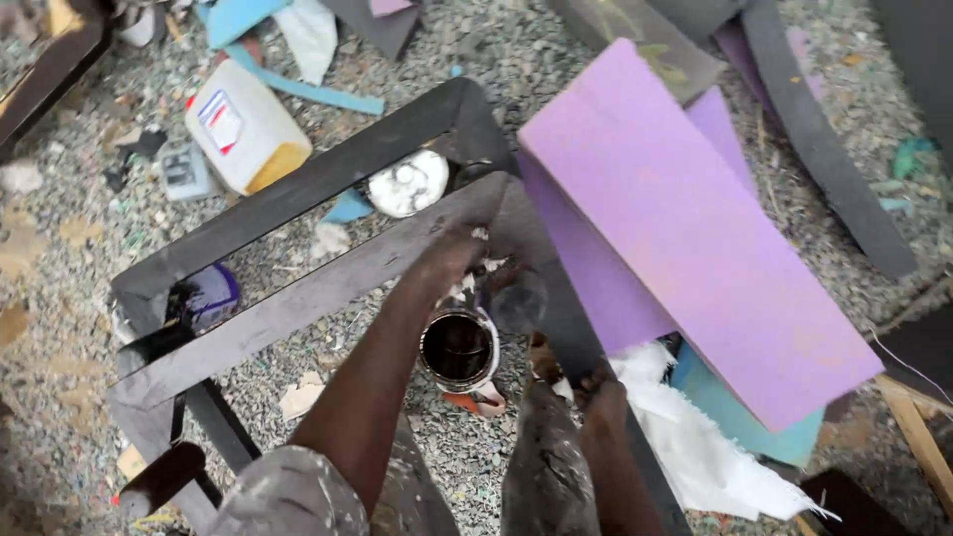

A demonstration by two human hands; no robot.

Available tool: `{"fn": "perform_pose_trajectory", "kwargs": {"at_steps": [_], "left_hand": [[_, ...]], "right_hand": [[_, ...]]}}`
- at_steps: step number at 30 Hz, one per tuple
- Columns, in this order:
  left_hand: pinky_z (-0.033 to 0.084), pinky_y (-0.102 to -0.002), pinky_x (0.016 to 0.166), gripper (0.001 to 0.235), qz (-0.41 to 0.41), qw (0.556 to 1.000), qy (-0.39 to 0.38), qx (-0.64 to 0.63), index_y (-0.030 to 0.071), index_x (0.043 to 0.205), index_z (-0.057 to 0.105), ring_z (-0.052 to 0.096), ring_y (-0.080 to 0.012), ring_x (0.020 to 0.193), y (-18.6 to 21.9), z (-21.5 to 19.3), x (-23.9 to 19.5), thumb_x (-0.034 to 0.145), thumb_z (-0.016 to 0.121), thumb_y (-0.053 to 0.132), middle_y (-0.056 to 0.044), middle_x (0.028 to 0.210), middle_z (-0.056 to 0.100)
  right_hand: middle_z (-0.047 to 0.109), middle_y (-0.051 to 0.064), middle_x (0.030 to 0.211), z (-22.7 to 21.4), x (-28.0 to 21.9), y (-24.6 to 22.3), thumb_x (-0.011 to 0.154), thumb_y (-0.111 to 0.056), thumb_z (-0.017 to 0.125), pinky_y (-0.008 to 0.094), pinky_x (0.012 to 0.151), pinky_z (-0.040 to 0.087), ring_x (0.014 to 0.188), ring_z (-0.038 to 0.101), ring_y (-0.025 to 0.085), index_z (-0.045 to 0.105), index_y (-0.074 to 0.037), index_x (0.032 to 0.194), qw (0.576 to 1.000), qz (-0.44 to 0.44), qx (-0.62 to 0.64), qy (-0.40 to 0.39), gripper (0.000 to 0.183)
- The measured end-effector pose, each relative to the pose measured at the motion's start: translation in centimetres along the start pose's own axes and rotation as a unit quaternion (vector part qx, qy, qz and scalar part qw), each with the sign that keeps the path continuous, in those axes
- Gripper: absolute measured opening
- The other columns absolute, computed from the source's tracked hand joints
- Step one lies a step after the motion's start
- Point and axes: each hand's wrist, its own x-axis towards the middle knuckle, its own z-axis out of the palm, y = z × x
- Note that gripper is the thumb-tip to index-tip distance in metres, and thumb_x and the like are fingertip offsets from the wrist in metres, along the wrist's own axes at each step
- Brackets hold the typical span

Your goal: The person paints a dark wooden frame using a cloth dipped in a can of dark paint. They repeatedly dip the cloth into the paint can and apply the paint to the frame's surface, covering various sections of the frame.

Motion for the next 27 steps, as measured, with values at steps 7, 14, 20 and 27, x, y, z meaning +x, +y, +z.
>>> {"fn": "perform_pose_trajectory", "kwargs": {"at_steps": [7, 14, 20, 27], "left_hand": [[0.049, -0.041, 0.047, 0.036, 0.197, 0.684, -0.017, 0.702, 0.009, 0.089, 0.074, 0.067, -0.0289, 0.066, -4.4, 15.8, 7.2, 0.082, 0.061, 0.042, -0.009, 0.069, 0.066], [0.038, -0.04, 0.055, 0.011, 0.483, 0.363, 0.133, 0.785, 0.019, 0.074, 0.072, 0.061, -0.023, 0.066, -6.3, 13.5, 7.2, 0.081, 0.064, 0.019, -0.008, 0.064, 0.063], [0.041, -0.048, 0.049, 0.04, 0.156, 0.779, -0.02, 0.607, -0.007, 0.08, 0.075, 0.066, -0.0421, 0.07, -5.6, -0.7, 9.5, 0.088, 0.055, 0.027, -0.027, 0.07, 0.067], [0.046, -0.052, 0.098, 0.062, -0.016, 0.955, 0.054, 0.291, -0.001, 0.135, 0.055, 0.059, -0.0394, 0.123, -0.4, 6.1, 4.1, 0.081, 0.075, 0.023, -0.024, 0.121, 0.063]], "right_hand": [[0.061, -0.006, 0.065, -3.9, 19.4, 14.7, 0.09, -0.035, 0.064, 0.038, 0.053, 0.048, 0.063, 0.06, 0.015, 0.077, -0.022, 0.083, 0.355, -0.372, -0.856, -0.044, 0.02], [0.073, 0.018, 0.081, 0.7, 5.3, 5.9, 0.081, -0.045, 0.082, 0.055, 0.074, 0.059, 0.086, 0.074, 0.042, 0.066, -0.011, 0.09, 0.944, -0.072, -0.301, 0.117, 0.038], [0.071, 0.009, 0.084, 1.1, 3.7, 5.1, 0.085, -0.053, 0.081, 0.049, 0.072, 0.06, 0.089, 0.074, 0.039, 0.055, -0.019, 0.093, 0.928, -0.072, -0.341, 0.135, 0.044], [0.072, 0.031, 0.101, 1.7, -1.7, -0.8, 0.091, -0.036, 0.076, 0.058, 0.094, 0.054, 0.11, 0.067, 0.053, 0.062, 0.0, 0.099, 0.939, -0.027, -0.325, 0.107, 0.04]]}}
